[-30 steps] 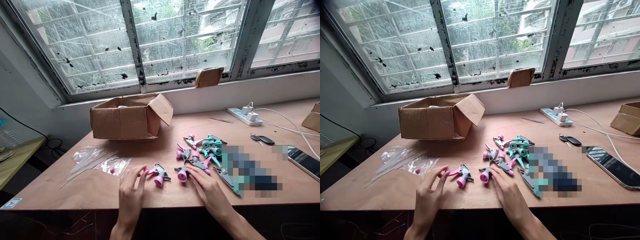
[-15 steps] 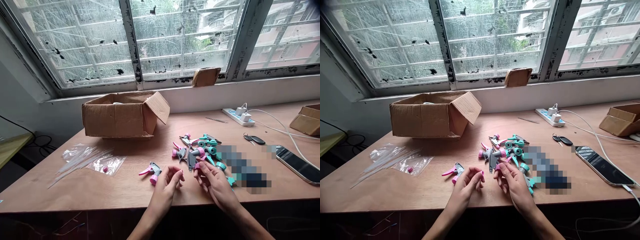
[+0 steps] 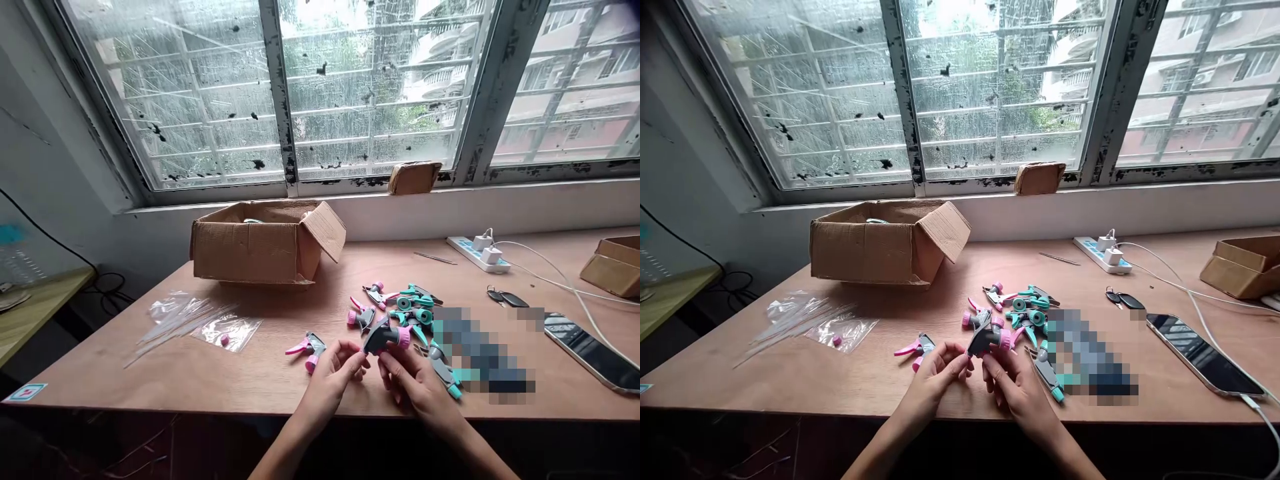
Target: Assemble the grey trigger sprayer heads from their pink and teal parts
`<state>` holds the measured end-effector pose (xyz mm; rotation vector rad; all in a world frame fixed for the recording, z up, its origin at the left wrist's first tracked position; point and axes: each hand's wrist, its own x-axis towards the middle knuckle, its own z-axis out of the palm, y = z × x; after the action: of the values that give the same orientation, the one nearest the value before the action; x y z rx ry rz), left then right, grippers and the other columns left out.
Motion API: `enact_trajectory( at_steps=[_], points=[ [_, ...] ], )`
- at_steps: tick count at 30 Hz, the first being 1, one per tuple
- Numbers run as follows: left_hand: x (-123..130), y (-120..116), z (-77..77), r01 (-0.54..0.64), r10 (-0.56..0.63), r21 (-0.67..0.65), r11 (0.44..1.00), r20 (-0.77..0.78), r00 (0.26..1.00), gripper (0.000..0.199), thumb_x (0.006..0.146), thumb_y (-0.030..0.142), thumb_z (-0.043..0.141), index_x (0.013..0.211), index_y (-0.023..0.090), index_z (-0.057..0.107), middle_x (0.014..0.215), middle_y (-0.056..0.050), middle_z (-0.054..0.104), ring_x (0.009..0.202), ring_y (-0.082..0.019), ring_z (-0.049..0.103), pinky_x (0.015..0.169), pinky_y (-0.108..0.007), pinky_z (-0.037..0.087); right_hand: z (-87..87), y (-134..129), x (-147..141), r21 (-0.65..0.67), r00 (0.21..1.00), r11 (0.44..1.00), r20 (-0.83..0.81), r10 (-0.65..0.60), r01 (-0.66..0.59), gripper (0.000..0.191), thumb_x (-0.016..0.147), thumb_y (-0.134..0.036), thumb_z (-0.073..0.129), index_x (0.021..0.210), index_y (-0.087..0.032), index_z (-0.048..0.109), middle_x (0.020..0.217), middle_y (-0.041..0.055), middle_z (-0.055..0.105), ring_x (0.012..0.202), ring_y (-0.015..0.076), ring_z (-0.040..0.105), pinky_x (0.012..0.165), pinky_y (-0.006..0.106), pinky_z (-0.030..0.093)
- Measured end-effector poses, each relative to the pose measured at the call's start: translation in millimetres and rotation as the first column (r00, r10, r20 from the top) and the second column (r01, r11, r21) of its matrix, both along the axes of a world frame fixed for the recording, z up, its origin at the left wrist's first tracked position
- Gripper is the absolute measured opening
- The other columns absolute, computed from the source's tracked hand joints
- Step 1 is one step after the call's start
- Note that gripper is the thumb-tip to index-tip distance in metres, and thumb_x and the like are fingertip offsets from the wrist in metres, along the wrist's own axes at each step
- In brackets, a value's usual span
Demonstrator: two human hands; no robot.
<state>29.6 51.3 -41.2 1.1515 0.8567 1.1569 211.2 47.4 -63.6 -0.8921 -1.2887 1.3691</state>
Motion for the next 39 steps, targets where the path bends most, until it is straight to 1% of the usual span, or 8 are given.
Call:
enact_trajectory(
  at_steps=[4, 13, 18, 22, 25, 30, 34, 39],
  points=[
    [-1.4, 1.7, -2.6, 0.064, -0.064, 0.005, 0.998, 0.033, 0.997, 0.034, 0.082, 0.041, 0.083, 0.089, 0.015, 0.063, 0.081, -0.002, 0.069, 0.075, -0.014, 0.06, 0.072, -0.025, 0.045, -1.6, 0.9, 0.4, 0.014, 0.999, 1.0, 0.052, -0.002, 0.001, 0.041, 0.093, -0.058, 0.065, 0.094, -0.017, 0.067, 0.076, 0.0015, 0.065, 0.05, 0.0094, 0.053, 0.044, 0.022, 0.04],
    [1.3, -0.5, -2.3, 0.055, -0.059, 0.046, 0.997, 0.072, 0.996, 0.032, 0.075, 0.032, 0.089, 0.086, 0.016, 0.064, 0.083, -0.002, 0.07, 0.083, -0.017, 0.066, 0.083, -0.03, 0.047, -4.6, 0.7, 3.4, -0.001, 0.993, 0.999, 0.11, 0.036, -0.036, 0.042, 0.094, -0.059, 0.064, 0.092, -0.017, 0.067, 0.065, -0.0014, 0.06, 0.047, 0.009, 0.049, 0.043, 0.021, 0.035],
    [-1.9, -3.5, 2.6, -0.048, 0.055, 0.109, 0.993, -0.064, 0.996, 0.029, 0.089, 0.042, 0.074, 0.1, 0.016, 0.074, 0.093, -0.005, 0.071, 0.089, -0.019, 0.064, 0.085, -0.03, 0.048, 0.9, -0.8, 1.3, 0.002, 0.993, 1.0, 0.119, -0.027, 0.027, 0.046, 0.091, -0.063, 0.066, 0.09, -0.017, 0.069, 0.063, -0.0013, 0.059, 0.046, 0.0099, 0.049, 0.043, 0.022, 0.034],
    [-3.6, -4.3, 4.1, -0.074, 0.083, 0.131, 0.989, -0.063, 0.995, 0.039, 0.099, 0.05, 0.056, 0.1, 0.016, 0.076, 0.097, -0.008, 0.072, 0.093, -0.022, 0.063, 0.085, -0.032, 0.051, 4.2, -1.0, 0.2, -0.028, 0.992, 0.999, 0.123, -0.033, 0.037, 0.048, 0.092, -0.064, 0.064, 0.089, -0.016, 0.069, 0.058, -0.003, 0.055, 0.043, 0.0091, 0.046, 0.04, 0.022, 0.031],
    [-2.5, -4.1, 4.1, -0.093, 0.1, 0.126, 0.988, -0.043, 0.994, 0.033, 0.096, 0.046, 0.063, 0.098, 0.016, 0.076, 0.097, -0.008, 0.073, 0.092, -0.021, 0.064, 0.085, -0.031, 0.051, 5.3, -0.8, 0.1, -0.018, 0.992, 0.999, 0.124, -0.035, 0.038, 0.049, 0.092, -0.064, 0.062, 0.087, -0.016, 0.069, 0.057, -0.0029, 0.054, 0.043, 0.0089, 0.045, 0.041, 0.022, 0.031],
    [-0.6, -4.1, 1.6, -0.083, 0.081, 0.048, 0.995, 0.037, 0.996, 0.025, 0.08, 0.034, 0.085, 0.093, 0.016, 0.073, 0.092, -0.005, 0.073, 0.084, -0.017, 0.065, 0.084, -0.029, 0.051, 3.8, -1.6, 0.8, -0.001, 0.989, 1.0, 0.149, -0.01, 0.01, 0.049, 0.093, -0.064, 0.062, 0.088, -0.016, 0.07, 0.057, -0.0031, 0.054, 0.045, 0.0096, 0.047, 0.043, 0.022, 0.034],
    [-1.0, -2.3, -2.3, -0.066, 0.062, 0.034, 0.997, 0.117, 0.991, 0.031, 0.077, 0.032, 0.087, 0.097, 0.017, 0.07, 0.093, -0.006, 0.074, 0.088, -0.019, 0.067, 0.087, -0.031, 0.049, 1.5, -1.7, 0.2, -0.022, 0.988, 1.0, 0.156, 0.013, -0.009, 0.051, 0.091, -0.066, 0.061, 0.086, -0.017, 0.069, 0.057, -0.0032, 0.055, 0.044, 0.0098, 0.047, 0.042, 0.022, 0.033],
    [-1.1, 0.4, -1.9, -0.029, 0.027, 0.032, 0.999, 0.052, 0.998, 0.037, 0.077, 0.035, 0.086, 0.107, 0.018, 0.074, 0.092, -0.005, 0.074, 0.089, -0.02, 0.066, 0.086, -0.03, 0.048, 3.1, -1.4, 0.1, -0.002, 0.991, 1.0, 0.137, 0.013, -0.013, 0.05, 0.09, -0.067, 0.063, 0.084, -0.018, 0.068, 0.058, -0.0022, 0.056, 0.045, 0.0112, 0.048, 0.043, 0.023, 0.036]
  ],
)
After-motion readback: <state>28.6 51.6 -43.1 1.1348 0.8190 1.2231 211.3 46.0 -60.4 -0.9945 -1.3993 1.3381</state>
